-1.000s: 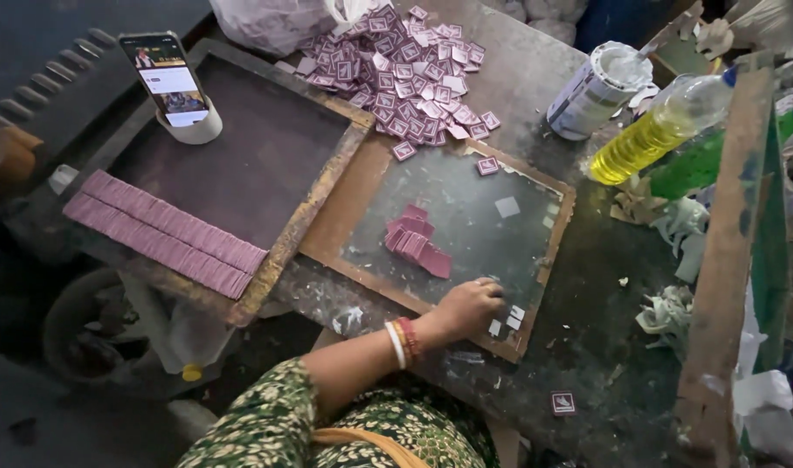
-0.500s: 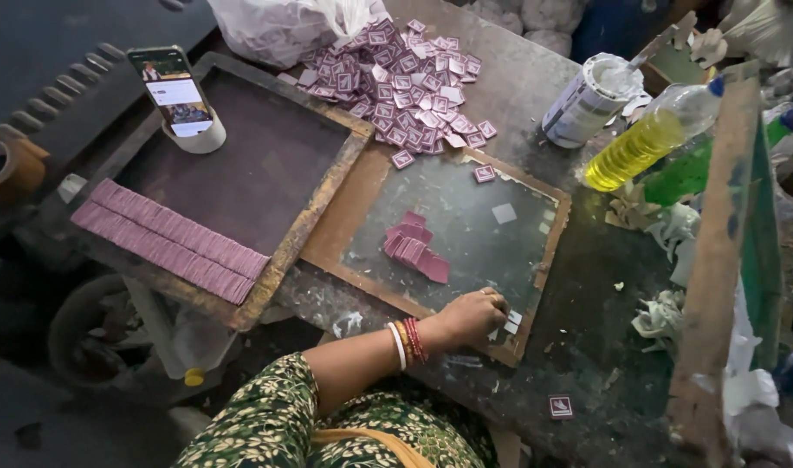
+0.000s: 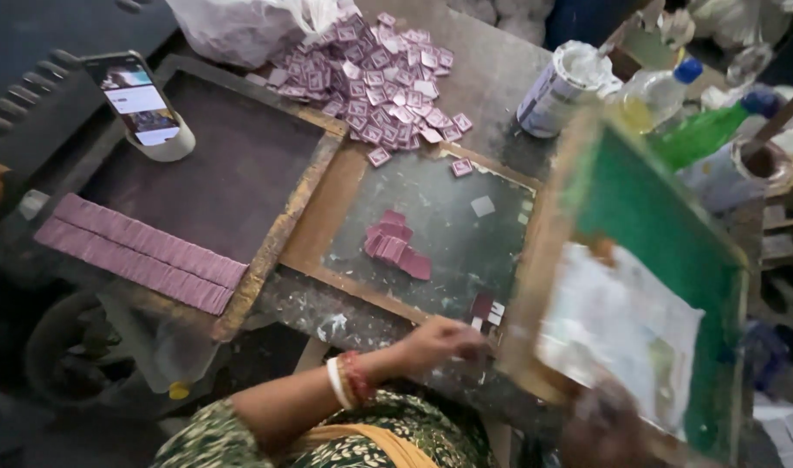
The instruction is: Screen printing logos or designs onto small square fabric labels using a manual screen frame.
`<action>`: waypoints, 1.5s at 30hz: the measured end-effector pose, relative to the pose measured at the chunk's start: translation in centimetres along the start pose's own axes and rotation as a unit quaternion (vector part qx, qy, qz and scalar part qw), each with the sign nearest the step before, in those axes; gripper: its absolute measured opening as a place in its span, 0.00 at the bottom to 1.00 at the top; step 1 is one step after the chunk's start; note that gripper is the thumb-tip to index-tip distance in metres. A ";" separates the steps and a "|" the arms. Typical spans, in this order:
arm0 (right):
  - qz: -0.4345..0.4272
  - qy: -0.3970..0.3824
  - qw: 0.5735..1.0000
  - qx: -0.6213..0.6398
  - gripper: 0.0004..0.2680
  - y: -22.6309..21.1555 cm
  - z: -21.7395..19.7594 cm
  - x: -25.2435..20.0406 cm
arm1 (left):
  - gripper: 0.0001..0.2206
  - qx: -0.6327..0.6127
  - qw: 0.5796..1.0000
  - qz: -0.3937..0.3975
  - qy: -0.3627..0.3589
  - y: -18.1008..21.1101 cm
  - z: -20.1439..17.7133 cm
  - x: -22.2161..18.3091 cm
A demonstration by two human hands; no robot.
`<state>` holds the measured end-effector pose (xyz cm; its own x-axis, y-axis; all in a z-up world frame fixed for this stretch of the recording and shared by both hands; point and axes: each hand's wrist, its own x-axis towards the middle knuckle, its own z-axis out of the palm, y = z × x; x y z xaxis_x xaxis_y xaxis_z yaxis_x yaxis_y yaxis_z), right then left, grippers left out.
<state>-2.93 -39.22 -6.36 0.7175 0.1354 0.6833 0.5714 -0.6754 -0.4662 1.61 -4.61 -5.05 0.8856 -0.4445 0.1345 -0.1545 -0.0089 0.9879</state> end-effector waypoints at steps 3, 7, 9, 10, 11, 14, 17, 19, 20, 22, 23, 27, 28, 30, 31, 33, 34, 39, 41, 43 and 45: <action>0.021 -0.024 0.999 -0.011 0.08 -8.2 4.8 9.2 | 0.20 -0.136 0.978 -0.147 0.063 3.1 -1.5 -2.8; 0.005 -0.246 0.969 -0.020 0.06 -8.4 8.7 15.0 | 0.25 0.273 0.934 -0.214 0.082 1.2 -1.7 -4.5; -0.014 -0.272 0.962 -0.034 0.06 -7.2 10.7 17.3 | 0.24 0.345 0.906 -0.235 0.062 -0.5 -1.4 -4.7; -0.006 -0.292 0.955 -0.045 0.06 -6.7 11.6 18.3 | 0.22 0.386 0.893 -0.224 0.053 -1.4 -1.3 -4.8; -0.002 -0.308 0.950 -0.053 0.07 -6.1 12.9 19.8 | 0.20 0.429 0.877 -0.210 0.049 -2.3 -1.6 -4.6; -0.050 -0.300 0.952 0.019 0.10 -5.4 15.0 19.7 | 0.20 0.433 0.876 -0.210 0.033 -1.9 -2.3 -4.3; -0.078 -0.245 0.966 -0.025 0.12 -6.0 14.8 13.7 | 0.19 0.426 0.876 -0.223 0.044 -0.3 -2.2 -4.3; -0.062 -0.273 0.960 -0.024 0.13 -8.9 11.9 11.5 | 0.18 0.419 0.882 -0.209 0.054 -0.7 -2.5 -4.2; -0.049 -0.297 0.954 -0.020 0.14 -10.5 10.3 10.4 | 0.18 0.417 0.885 -0.194 0.066 -0.8 -2.5 -4.4; -0.026 -0.290 0.957 -0.011 0.13 -11.7 8.7 9.5 | 0.19 0.384 0.894 -0.217 0.081 2.0 -2.9 -3.7; -0.006 -0.281 0.960 0.002 0.13 -12.3 8.2 9.3 | 0.20 0.353 0.899 -0.240 0.099 3.4 -3.4 -3.3; -0.017 -0.175 0.984 0.033 0.08 -11.7 6.1 10.8 | 0.21 0.187 0.947 -0.257 0.053 9.1 -4.2 -2.4; -0.006 -0.117 0.993 0.027 0.07 -11.1 5.6 10.9 | 0.21 0.152 0.973 -0.174 0.024 9.6 -4.1 -2.2; 0.019 -0.004 1.000 0.010 0.07 -10.1 4.1 10.5 | 0.22 0.113 0.989 -0.092 -0.003 11.4 -3.5 -1.8; 0.030 0.055 0.998 0.001 0.08 -9.2 2.9 10.3 | 0.19 0.014 0.999 0.014 -0.041 12.7 -3.5 -1.2; 0.054 0.174 0.983 -0.020 0.11 -6.7 0.2 10.2 | 0.19 -0.084 0.986 0.120 -0.080 10.2 -3.1 0.4; 0.065 0.233 0.970 -0.031 0.12 -5.2 -1.4 10.1 | 0.13 0.079 0.996 0.027 -0.035 6.3 -2.9 1.5; 0.067 0.286 0.956 -0.028 0.13 -3.6 -2.2 10.2 | 0.10 0.349 0.918 -0.023 0.187 -4.2 -3.5 6.9; 0.059 0.281 0.958 -0.014 0.13 -3.6 -1.3 10.8 | 0.10 0.361 0.916 -0.043 0.169 -4.9 -3.7 8.6; 0.050 0.275 0.960 -0.002 0.13 -3.5 -0.6 11.4 | 0.10 0.328 0.927 -0.051 0.176 -6.0 -5.2 9.6; 0.041 0.269 0.962 0.006 0.13 -3.2 -0.1 11.5 | 0.10 0.293 0.937 -0.057 0.180 -3.8 -7.7 9.5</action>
<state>3.44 -35.56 3.05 0.4524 -0.3156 0.8341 0.5286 -0.6584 -0.5358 13.99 -1.88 -6.94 0.9850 -0.0812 0.1522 -0.1710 -0.5760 0.7994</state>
